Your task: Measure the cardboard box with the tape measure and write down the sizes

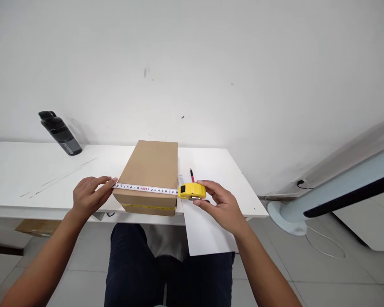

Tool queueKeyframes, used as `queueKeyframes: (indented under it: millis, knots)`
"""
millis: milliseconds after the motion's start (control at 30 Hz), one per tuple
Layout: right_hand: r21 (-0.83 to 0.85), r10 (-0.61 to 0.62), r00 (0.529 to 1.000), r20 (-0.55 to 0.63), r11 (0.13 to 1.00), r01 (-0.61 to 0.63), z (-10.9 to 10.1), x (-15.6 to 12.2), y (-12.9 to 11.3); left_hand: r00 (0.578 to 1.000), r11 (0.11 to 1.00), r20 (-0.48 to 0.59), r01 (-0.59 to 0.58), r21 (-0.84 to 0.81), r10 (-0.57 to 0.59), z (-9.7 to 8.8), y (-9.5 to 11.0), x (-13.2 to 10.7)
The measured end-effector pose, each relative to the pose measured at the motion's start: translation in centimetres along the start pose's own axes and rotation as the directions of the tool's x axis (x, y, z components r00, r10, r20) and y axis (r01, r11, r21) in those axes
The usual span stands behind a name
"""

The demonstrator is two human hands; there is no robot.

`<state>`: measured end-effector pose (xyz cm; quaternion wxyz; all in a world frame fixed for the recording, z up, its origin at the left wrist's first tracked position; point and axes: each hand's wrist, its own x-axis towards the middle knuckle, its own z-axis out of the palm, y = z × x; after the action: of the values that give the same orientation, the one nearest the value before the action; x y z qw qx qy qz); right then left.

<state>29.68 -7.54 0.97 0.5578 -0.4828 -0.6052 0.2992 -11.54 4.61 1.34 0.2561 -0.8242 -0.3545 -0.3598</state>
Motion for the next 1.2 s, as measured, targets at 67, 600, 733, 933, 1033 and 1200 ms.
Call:
queueKeyframes:
  millis: [67, 600, 733, 933, 1033, 1200]
  knots:
    - [0.027, -0.005, 1.000, 0.017, 1.000, 0.004, 0.1, 0.1, 0.1, 0.999, 1.000, -0.023, -0.025, 0.011, 0.025, 0.2, -0.1, -0.1]
    - [0.083, 0.008, 1.000, 0.028, 0.996, -0.010, 0.2, 0.6, 0.7, 0.994, 0.990, -0.082, -0.086, -0.112, 0.078, -1.3, 3.0, 0.3]
    - [0.067, -0.031, 0.999, 0.011, 0.997, 0.030, 0.2, 0.6, 0.7, 0.994, 0.991, -0.081, -0.075, -0.112, 0.066, -0.9, 3.2, 0.0]
    - [0.084, -0.060, 0.998, 0.002, 0.995, 0.059, 0.3, 0.6, 0.4, 0.997, 0.992, -0.066, -0.037, -0.121, 0.030, -0.8, 3.5, -0.3]
    - [0.093, -0.053, 0.999, 0.001, 0.994, 0.053, 0.4, 0.8, 0.3, 0.998, 0.993, -0.056, -0.029, -0.117, 0.022, -0.9, 3.6, -0.4]
    - [0.080, -0.027, 1.000, 0.007, 0.996, 0.027, 0.5, 0.8, 0.3, 0.998, 0.989, -0.055, 0.001, -0.147, -0.009, -0.9, 3.9, -0.5]
